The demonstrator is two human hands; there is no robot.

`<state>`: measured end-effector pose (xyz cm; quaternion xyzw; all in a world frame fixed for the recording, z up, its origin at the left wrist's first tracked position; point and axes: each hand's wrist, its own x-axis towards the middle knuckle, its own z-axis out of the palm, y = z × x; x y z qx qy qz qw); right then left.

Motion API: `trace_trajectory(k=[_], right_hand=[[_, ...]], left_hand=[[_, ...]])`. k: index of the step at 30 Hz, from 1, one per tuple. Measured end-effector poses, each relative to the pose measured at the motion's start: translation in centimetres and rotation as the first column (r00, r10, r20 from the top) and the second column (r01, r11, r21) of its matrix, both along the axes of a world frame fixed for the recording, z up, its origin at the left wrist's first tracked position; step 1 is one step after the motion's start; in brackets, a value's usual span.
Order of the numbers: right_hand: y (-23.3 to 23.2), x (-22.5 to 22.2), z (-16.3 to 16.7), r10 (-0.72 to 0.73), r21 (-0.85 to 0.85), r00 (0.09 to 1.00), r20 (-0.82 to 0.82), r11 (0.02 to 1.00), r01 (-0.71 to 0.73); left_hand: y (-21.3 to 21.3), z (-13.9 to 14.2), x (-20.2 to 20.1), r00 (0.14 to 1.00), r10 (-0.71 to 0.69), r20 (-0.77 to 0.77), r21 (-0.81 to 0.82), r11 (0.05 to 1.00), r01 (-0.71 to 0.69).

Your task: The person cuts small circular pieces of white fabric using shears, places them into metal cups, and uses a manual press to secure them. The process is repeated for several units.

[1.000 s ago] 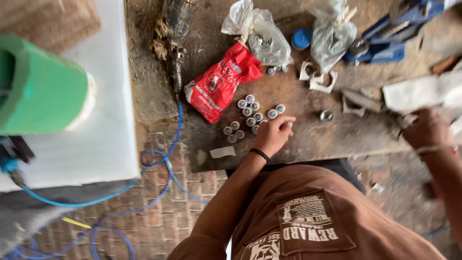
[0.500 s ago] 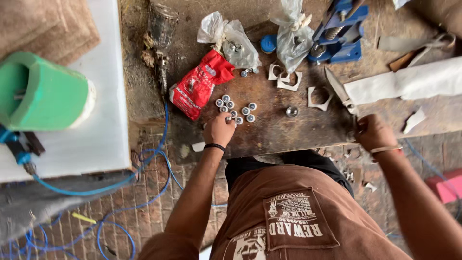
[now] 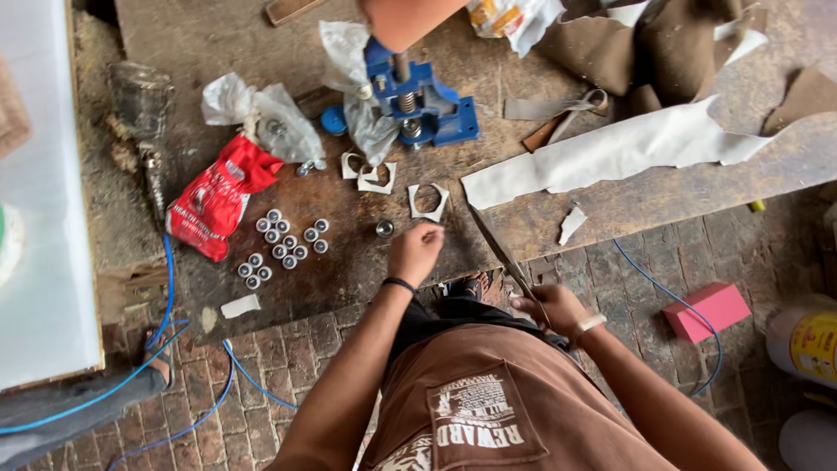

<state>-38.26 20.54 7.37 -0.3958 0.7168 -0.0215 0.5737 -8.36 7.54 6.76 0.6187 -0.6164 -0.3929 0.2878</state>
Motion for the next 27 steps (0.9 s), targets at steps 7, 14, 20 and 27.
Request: trace_trajectory(k=[7,14,20,27], right_hand=[[4.9,-4.0,-0.4,-0.275,0.116,0.935,0.223,0.960,0.254],[-1.7,-1.6,-0.5,-0.362,0.063,0.882,0.303,0.930,0.361],[-4.8,-1.7,-0.2,-0.279,-0.003,0.894,0.350,0.954,0.299],[-6.0,-1.1,0.3,-0.282,0.002,0.891,0.356,0.954,0.301]], left_hand=[[-5.0,-3.3,-9.9,0.959,0.059,0.277,0.156,0.982,-0.105],[-6.5,-3.1,-11.7,0.957,0.166,0.237,0.266,0.937,-0.228],[-7.2,-1.8,-11.6,0.866,0.490,-0.098,0.546,0.754,-0.365],[-7.9,-1.0,-12.9,0.741,0.622,-0.253,0.657,0.672,-0.341]])
